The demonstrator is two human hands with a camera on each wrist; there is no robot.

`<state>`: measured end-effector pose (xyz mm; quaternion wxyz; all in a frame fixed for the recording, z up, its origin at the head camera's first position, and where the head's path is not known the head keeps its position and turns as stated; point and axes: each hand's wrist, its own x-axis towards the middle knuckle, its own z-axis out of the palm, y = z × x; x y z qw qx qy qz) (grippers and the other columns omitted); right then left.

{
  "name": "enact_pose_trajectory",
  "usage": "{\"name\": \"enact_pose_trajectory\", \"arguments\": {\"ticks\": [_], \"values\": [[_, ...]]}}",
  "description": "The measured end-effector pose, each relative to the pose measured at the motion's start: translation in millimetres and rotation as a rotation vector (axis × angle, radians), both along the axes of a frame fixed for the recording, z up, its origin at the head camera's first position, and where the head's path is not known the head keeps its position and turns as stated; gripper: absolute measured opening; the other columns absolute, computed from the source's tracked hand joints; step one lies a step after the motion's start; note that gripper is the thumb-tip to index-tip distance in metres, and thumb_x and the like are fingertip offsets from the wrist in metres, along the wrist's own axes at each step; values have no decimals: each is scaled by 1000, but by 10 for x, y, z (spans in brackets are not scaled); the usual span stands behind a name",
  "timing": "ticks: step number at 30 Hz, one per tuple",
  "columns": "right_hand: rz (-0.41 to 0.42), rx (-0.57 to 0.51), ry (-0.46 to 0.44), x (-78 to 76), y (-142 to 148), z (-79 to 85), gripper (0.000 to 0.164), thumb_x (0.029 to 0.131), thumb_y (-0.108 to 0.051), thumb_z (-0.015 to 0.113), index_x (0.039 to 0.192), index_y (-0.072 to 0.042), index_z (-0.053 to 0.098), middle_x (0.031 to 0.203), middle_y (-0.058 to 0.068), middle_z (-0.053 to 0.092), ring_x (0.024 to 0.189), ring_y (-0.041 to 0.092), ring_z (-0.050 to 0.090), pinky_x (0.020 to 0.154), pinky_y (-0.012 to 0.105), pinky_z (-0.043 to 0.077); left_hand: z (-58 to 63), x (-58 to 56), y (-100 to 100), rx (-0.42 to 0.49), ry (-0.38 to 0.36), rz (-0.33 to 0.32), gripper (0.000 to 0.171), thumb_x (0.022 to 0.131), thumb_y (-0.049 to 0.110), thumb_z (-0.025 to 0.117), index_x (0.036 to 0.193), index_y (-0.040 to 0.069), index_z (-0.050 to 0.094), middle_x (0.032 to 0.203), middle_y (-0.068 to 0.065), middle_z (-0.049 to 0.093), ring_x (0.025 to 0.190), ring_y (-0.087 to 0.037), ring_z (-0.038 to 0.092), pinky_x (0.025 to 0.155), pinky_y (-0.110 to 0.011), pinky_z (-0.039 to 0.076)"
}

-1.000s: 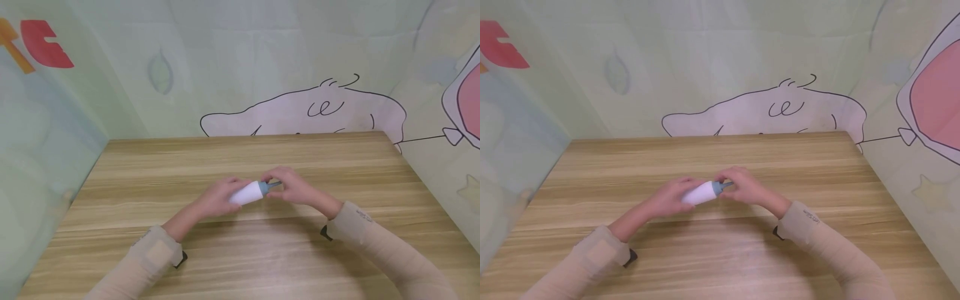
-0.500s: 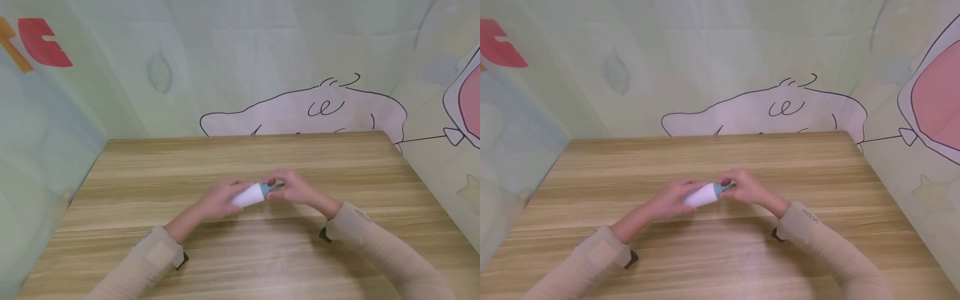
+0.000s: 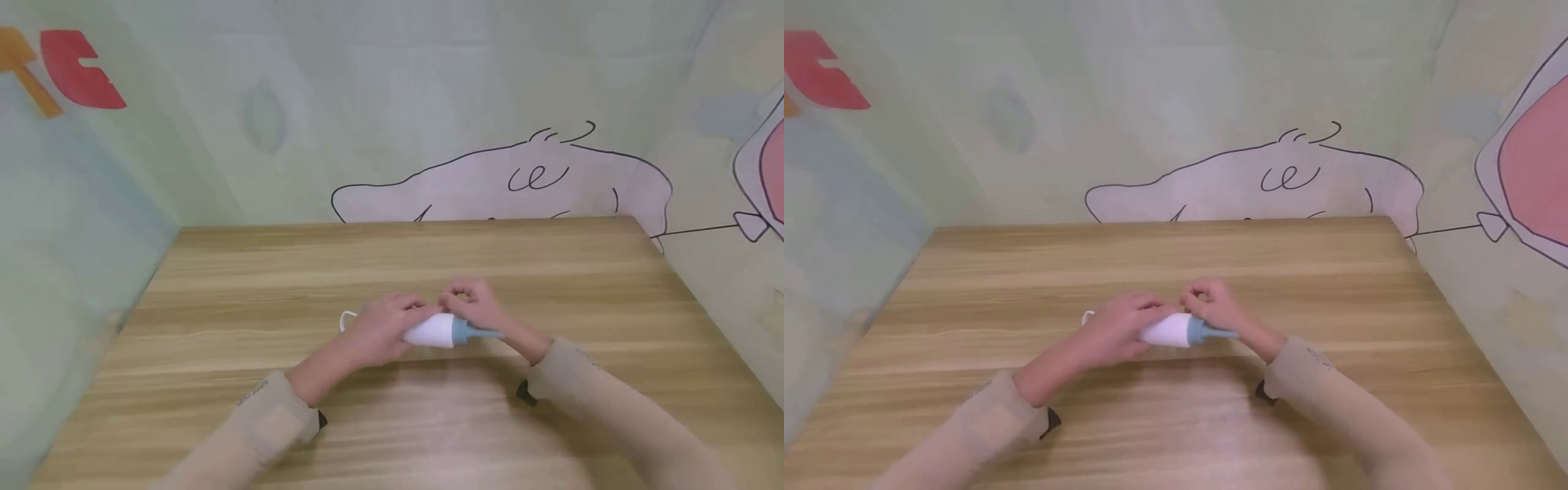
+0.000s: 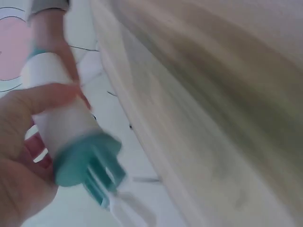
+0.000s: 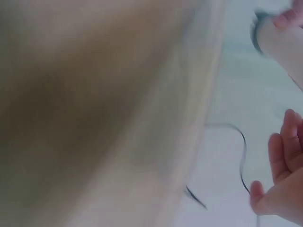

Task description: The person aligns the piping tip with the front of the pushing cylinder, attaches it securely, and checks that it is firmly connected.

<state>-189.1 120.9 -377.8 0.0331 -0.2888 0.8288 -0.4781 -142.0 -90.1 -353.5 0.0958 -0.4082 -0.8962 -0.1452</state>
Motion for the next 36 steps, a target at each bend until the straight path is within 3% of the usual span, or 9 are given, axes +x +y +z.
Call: {"name": "enact_pose_trajectory", "arguments": {"ticks": [5,9,12,17,28,36], "values": [[-43,49,-42,-33,195,117,20,88,-10,51,76,-1,65,77,8,65,81,12,57,72,28,43,41,-71,-42,0,-48,87,53,64,9,73,115,16,58,107,-5,61,97,-23,57,81,-35,48],[29,127,-50,-33,252,173,13,84,-15,58,88,-4,65,86,6,66,84,16,56,76,37,44,11,-122,-115,11,-70,85,53,65,10,74,115,13,58,107,-7,62,97,-24,58,82,-36,48],[100,160,-32,-19,229,173,24,78,-16,66,98,-3,62,91,6,66,82,17,56,77,42,45,-9,-150,-133,9,-101,87,55,65,11,74,117,13,57,109,-8,62,98,-24,58,84,-37,47],[163,173,-28,5,162,133,32,73,-14,71,102,-5,60,95,6,65,83,16,56,78,39,46,-20,-182,-120,-5,-151,99,57,65,11,74,120,12,56,111,-9,61,99,-25,58,85,-37,47],[101,161,-68,-16,96,73,28,73,-10,68,99,-2,62,93,10,65,86,20,58,78,35,49,-34,-218,-109,-14,-197,98,61,65,13,76,121,10,54,113,-13,60,100,-27,57,85,-39,47],[76,239,-76,-141,29,-28,31,77,-12,66,105,-4,59,103,12,63,96,24,58,84,39,47,-117,-362,-123,-72,-193,146,61,66,13,75,123,14,52,114,-11,59,100,-28,56,85,-40,46]]}}
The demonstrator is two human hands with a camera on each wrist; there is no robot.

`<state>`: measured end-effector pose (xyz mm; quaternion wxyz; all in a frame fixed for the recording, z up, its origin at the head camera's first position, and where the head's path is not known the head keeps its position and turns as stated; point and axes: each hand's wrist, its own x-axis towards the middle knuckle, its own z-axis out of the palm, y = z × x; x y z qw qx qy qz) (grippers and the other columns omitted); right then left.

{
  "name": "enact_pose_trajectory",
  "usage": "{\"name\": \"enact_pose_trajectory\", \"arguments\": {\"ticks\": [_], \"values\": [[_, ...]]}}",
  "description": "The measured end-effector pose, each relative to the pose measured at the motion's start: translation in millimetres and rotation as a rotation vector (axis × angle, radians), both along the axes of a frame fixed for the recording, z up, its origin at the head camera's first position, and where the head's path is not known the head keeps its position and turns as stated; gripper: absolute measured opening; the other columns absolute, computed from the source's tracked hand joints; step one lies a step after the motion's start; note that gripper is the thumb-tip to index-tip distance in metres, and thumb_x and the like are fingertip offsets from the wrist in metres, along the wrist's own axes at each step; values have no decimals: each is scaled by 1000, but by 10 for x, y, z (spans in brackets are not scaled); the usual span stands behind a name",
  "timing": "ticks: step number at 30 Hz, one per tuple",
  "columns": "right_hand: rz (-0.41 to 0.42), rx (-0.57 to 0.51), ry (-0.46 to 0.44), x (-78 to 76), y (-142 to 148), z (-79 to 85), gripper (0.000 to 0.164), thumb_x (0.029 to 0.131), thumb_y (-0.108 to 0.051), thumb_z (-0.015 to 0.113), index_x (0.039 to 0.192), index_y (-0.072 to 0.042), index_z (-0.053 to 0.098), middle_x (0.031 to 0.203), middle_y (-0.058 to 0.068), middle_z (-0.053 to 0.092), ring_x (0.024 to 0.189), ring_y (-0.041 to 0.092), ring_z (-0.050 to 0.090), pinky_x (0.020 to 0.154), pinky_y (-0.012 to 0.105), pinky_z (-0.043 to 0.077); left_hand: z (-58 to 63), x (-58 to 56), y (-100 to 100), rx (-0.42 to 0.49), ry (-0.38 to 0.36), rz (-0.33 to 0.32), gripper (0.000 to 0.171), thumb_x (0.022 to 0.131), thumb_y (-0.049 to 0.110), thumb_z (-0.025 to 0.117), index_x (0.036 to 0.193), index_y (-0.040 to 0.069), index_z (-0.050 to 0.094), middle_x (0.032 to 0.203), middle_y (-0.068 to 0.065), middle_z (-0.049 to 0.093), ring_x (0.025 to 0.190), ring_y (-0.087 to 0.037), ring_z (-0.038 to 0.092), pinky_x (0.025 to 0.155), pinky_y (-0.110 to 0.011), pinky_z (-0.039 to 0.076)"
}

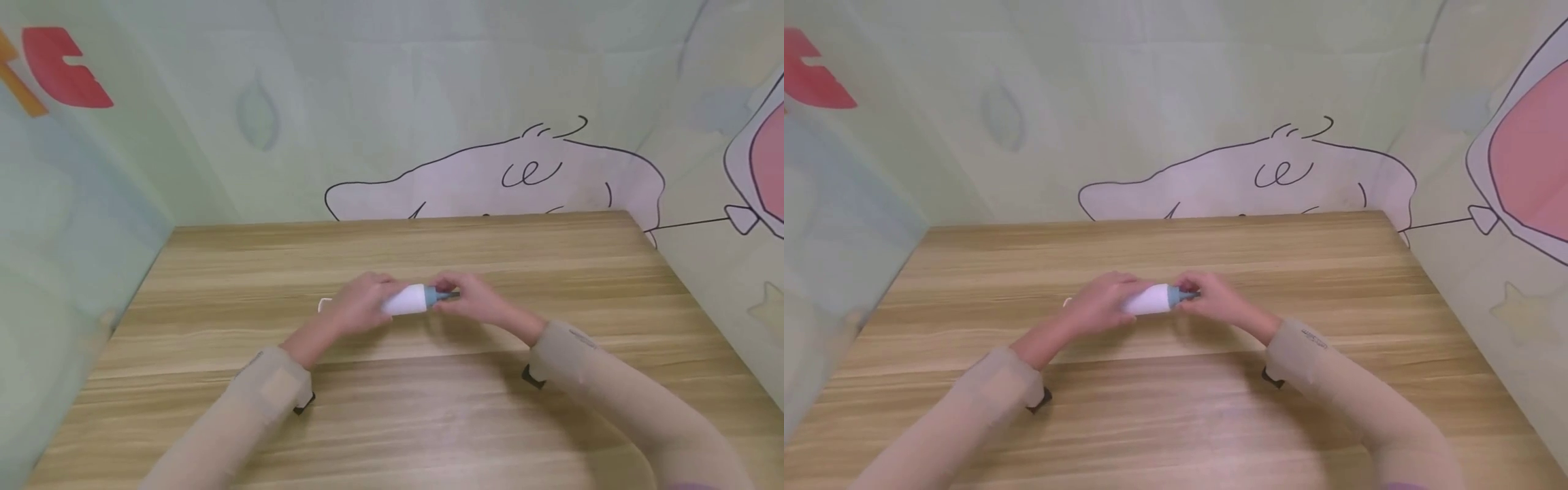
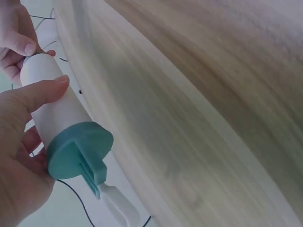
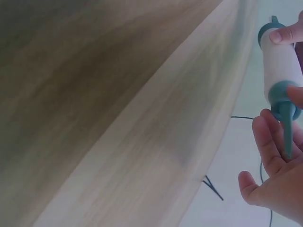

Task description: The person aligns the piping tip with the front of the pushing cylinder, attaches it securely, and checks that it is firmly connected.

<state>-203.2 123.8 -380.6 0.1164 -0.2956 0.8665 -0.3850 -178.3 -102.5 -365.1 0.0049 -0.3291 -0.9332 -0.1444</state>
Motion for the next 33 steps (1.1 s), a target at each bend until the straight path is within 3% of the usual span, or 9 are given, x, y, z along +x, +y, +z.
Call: {"name": "enact_pose_trajectory", "arguments": {"ticks": [7,14,27,33], "values": [[2,35,-14,-165,-75,-108,27,76,-8,65,101,-3,60,98,11,64,91,21,59,83,37,48,-84,-139,10,-62,-63,43,62,67,13,73,125,17,50,118,-10,57,103,-28,54,89,-41,44],[-15,118,-59,-231,-122,-186,30,73,-10,68,101,-5,59,98,11,65,92,22,60,84,37,47,-184,-201,36,-87,-103,70,59,69,11,72,124,17,51,118,-9,57,105,-26,53,92,-40,42],[0,176,-26,-232,-129,-236,37,74,-13,68,108,-3,57,105,13,63,98,23,59,88,39,45,-219,-226,23,-153,-37,86,57,70,19,71,124,18,50,120,-7,56,110,-27,51,95,-43,37],[3,176,-10,-233,-125,-240,41,75,-13,68,112,-1,55,106,15,63,98,24,58,87,38,45,-197,-220,-9,-159,-69,118,60,72,24,71,126,19,48,125,-6,53,117,-27,45,99,-46,31]]}}
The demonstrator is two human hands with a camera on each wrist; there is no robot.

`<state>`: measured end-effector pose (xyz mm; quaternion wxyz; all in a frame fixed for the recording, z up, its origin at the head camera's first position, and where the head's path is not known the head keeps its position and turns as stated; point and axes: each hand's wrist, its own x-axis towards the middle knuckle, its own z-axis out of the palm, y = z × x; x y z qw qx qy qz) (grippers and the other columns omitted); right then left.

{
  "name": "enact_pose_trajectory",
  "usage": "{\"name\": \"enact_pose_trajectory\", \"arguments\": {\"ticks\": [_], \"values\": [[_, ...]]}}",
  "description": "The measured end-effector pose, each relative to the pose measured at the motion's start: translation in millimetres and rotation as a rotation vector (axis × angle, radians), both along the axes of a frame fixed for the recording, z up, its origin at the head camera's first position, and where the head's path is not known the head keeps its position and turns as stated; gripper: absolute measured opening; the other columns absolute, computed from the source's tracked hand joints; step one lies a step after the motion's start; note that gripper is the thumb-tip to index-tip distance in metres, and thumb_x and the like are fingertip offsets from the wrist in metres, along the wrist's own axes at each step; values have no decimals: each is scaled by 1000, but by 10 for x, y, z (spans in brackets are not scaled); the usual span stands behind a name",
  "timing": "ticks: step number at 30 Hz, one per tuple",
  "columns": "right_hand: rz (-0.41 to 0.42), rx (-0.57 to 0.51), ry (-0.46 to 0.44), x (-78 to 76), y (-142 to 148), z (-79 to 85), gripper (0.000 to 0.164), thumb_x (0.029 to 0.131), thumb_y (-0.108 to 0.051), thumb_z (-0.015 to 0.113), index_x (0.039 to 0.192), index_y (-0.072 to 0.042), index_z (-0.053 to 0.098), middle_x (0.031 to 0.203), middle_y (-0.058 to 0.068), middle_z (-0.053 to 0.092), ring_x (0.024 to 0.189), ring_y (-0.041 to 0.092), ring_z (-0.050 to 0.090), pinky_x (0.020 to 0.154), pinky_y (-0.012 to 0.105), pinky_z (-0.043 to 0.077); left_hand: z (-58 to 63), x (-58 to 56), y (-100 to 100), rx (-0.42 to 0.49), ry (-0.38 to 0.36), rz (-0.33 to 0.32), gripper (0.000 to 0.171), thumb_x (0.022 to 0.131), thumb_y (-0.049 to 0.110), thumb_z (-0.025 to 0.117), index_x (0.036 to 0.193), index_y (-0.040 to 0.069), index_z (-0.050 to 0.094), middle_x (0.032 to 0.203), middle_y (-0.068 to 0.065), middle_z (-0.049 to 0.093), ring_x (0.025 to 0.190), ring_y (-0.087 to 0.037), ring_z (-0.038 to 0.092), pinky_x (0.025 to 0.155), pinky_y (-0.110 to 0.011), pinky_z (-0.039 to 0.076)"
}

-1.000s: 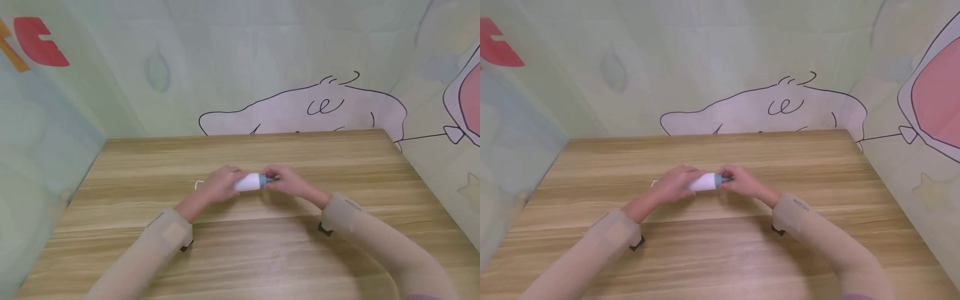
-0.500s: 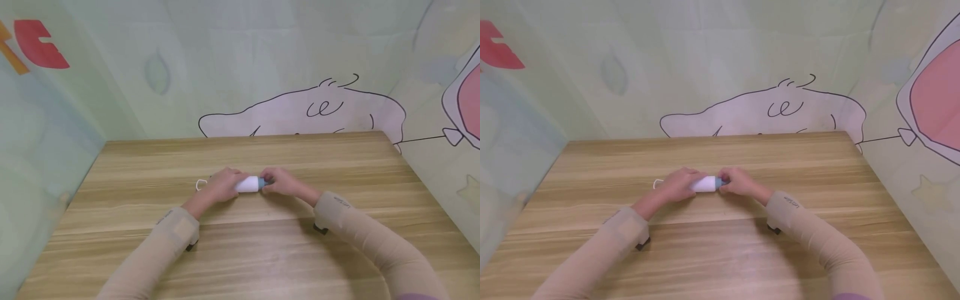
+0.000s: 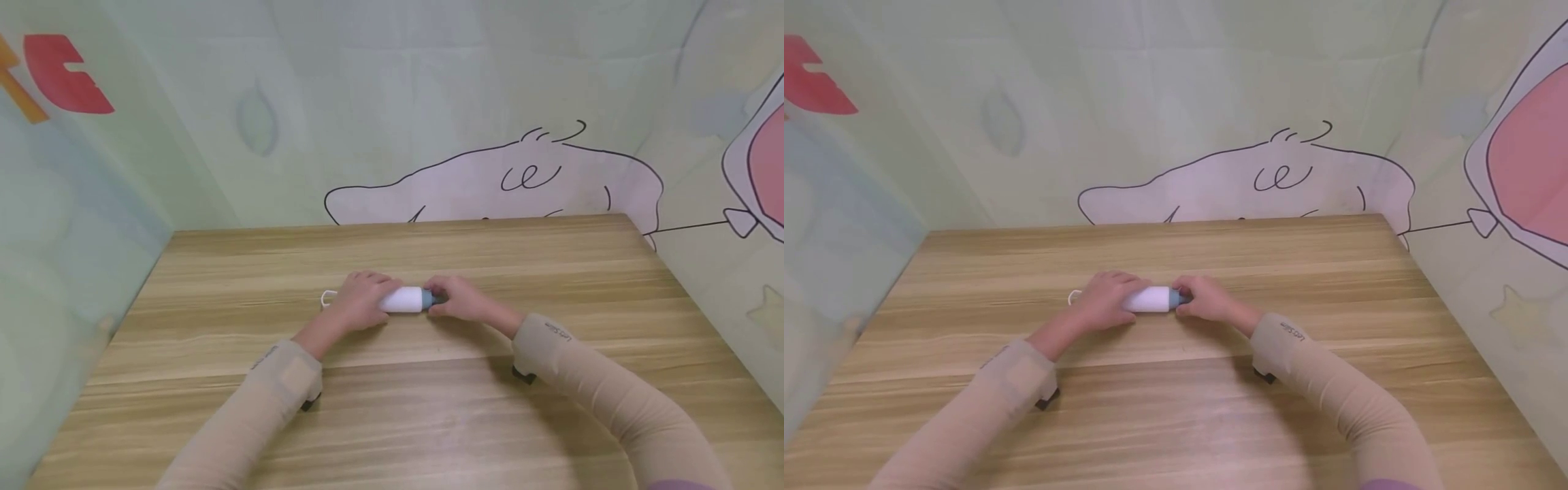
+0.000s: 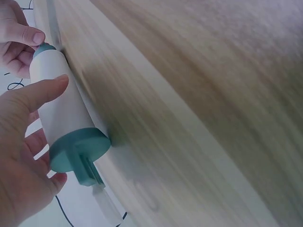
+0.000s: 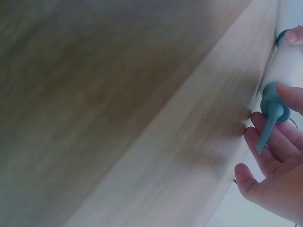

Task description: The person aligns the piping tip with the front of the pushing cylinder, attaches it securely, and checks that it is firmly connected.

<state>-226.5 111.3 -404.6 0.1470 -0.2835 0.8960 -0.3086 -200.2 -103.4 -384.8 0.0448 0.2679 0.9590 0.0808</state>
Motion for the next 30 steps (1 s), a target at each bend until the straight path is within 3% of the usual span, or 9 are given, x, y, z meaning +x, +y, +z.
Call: {"name": "enact_pose_trajectory", "arguments": {"ticks": [14,30], "values": [[-7,-7,-35,-10,-8,14,43,76,-14,68,114,0,54,111,16,60,104,25,56,92,39,43,5,14,-52,7,-14,-2,60,73,26,70,127,18,47,126,-7,52,118,-28,43,99,-45,29],[-25,-27,-73,-43,30,39,47,76,-17,68,117,-1,52,116,16,58,109,27,53,94,40,41,16,21,-150,82,-22,34,60,73,26,70,127,14,47,128,-9,49,120,-27,41,100,-47,28]]}}
